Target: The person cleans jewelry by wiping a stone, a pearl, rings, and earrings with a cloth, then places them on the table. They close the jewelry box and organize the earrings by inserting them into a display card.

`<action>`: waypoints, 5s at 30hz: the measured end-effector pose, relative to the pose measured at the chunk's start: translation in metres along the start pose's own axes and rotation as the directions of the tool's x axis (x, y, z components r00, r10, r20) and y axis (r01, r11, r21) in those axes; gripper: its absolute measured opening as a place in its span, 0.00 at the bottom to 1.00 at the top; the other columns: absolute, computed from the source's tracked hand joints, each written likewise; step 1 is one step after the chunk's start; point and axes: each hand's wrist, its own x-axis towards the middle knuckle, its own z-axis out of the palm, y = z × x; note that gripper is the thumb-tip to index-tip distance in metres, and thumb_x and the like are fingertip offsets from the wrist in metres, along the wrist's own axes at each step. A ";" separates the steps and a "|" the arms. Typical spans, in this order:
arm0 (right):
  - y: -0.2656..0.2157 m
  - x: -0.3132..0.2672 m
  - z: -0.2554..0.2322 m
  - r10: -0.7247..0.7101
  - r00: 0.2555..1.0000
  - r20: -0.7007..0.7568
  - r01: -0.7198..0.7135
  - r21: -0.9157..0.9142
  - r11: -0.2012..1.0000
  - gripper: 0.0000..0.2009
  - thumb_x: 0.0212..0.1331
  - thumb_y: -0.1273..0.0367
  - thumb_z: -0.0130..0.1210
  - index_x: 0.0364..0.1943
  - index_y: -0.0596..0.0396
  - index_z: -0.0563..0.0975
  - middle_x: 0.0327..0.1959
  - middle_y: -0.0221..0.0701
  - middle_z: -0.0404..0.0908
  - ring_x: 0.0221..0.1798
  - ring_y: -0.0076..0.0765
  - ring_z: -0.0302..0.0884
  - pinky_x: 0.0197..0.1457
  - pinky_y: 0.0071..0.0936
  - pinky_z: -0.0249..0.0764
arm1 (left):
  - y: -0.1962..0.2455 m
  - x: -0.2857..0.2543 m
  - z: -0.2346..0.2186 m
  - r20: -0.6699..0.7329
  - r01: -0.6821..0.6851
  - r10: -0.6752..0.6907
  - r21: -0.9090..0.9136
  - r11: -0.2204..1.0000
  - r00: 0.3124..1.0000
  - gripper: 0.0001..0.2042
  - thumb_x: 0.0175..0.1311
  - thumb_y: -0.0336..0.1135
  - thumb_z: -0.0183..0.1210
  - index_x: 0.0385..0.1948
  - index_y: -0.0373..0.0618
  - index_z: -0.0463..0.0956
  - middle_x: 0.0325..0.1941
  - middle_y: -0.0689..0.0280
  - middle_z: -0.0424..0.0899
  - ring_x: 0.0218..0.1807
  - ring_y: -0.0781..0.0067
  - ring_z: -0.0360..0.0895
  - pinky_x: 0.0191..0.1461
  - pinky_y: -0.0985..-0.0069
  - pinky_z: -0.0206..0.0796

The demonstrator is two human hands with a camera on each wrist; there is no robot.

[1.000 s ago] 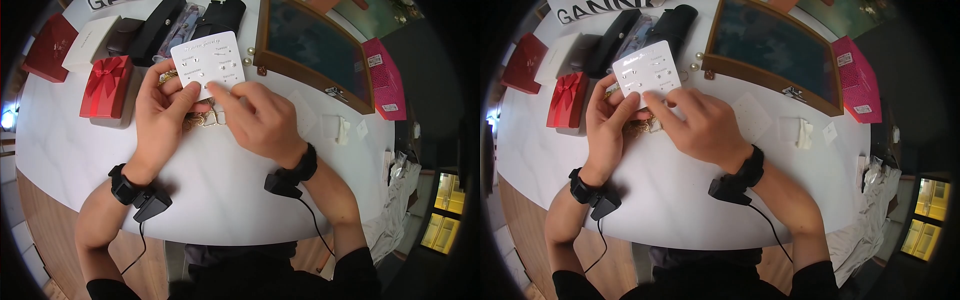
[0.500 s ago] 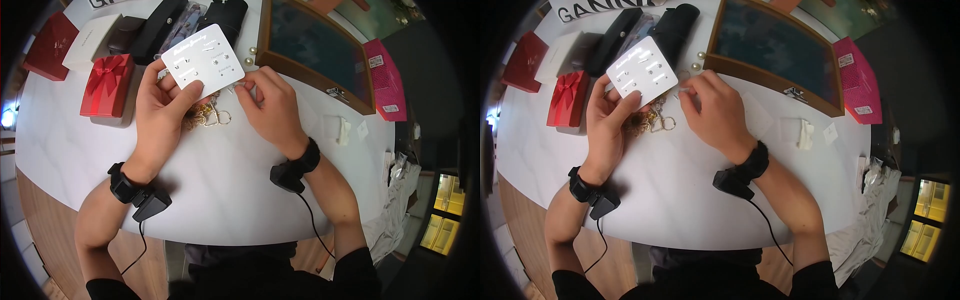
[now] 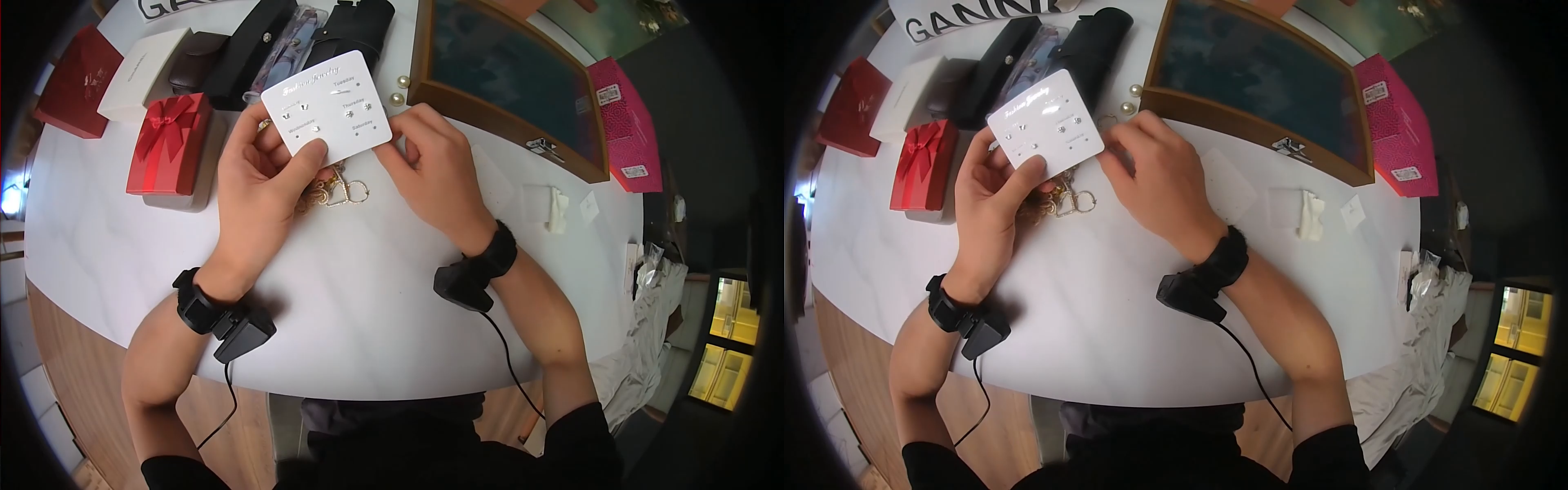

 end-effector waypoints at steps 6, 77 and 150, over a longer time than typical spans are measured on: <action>0.003 -0.001 0.007 0.137 0.964 -0.229 -0.004 0.502 0.865 0.05 0.64 0.74 0.62 0.35 0.59 0.76 0.31 0.34 0.85 0.31 0.30 0.85 0.35 0.24 0.79 | 0.000 0.001 -0.001 -0.001 0.021 -0.021 -0.041 0.999 1.000 0.21 0.68 0.22 0.58 0.61 0.31 0.64 0.57 0.55 0.81 0.55 0.72 0.82 0.53 0.77 0.80; 0.000 -0.005 -0.006 0.089 0.993 -0.073 -0.018 0.666 0.746 0.05 0.67 0.78 0.58 0.45 0.60 0.79 0.44 0.34 0.87 0.36 0.19 0.78 0.37 0.15 0.72 | -0.001 -0.001 0.003 -0.013 0.006 -0.006 -0.057 0.998 1.000 0.16 0.70 0.24 0.59 0.56 0.30 0.68 0.54 0.54 0.84 0.53 0.74 0.83 0.55 0.78 0.76; -0.008 -0.005 -0.001 -0.124 0.984 -0.126 0.160 0.335 0.928 0.06 0.61 0.79 0.62 0.40 0.59 0.78 0.43 0.35 0.83 0.34 0.27 0.81 0.34 0.20 0.75 | 0.000 -0.001 0.003 0.066 0.023 -0.018 -0.081 0.996 0.998 0.16 0.70 0.24 0.59 0.56 0.32 0.70 0.54 0.56 0.84 0.53 0.76 0.82 0.57 0.77 0.75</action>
